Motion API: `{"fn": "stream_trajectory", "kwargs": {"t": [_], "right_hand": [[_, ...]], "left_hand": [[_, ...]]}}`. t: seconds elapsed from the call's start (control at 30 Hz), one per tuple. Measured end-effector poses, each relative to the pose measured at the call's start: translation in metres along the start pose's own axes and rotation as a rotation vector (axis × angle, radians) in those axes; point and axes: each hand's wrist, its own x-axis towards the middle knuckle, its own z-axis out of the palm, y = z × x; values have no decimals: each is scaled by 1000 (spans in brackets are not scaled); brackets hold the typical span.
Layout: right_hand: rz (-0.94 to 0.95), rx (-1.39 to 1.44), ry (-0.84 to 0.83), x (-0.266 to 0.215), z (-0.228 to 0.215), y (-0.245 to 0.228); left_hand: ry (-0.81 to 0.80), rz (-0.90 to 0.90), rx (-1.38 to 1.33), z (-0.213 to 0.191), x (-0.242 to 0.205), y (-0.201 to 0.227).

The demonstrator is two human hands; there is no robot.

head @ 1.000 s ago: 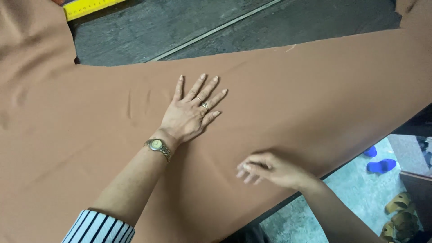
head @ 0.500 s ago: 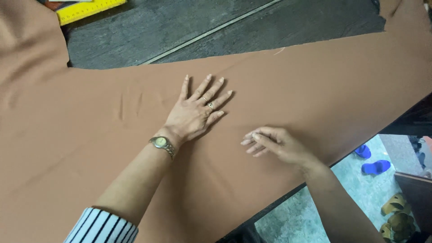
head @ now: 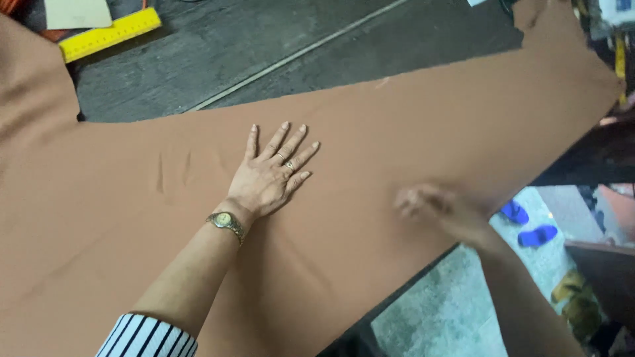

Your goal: The person removes a paper pattern from a large piece of brown fabric and then smooths and aligns the fabric on the worktable. The person uses both hands to flatten the material and adjust its position across the surface.

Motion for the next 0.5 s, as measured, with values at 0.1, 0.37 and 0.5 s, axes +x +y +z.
{"fn": "stream_trajectory", "kwargs": {"t": [0.1,0.37,0.5], "right_hand": [[-75,25,266,-6,-26,-19],[-564,-363,339,81,-79,-7],[-739,-592,240,140,-85,-13]], "left_hand": [[-4,7,-1,-1,-2,1],[-1,-53,43,-12,1,9],[116,-392,9,-4,-3,40]]}}
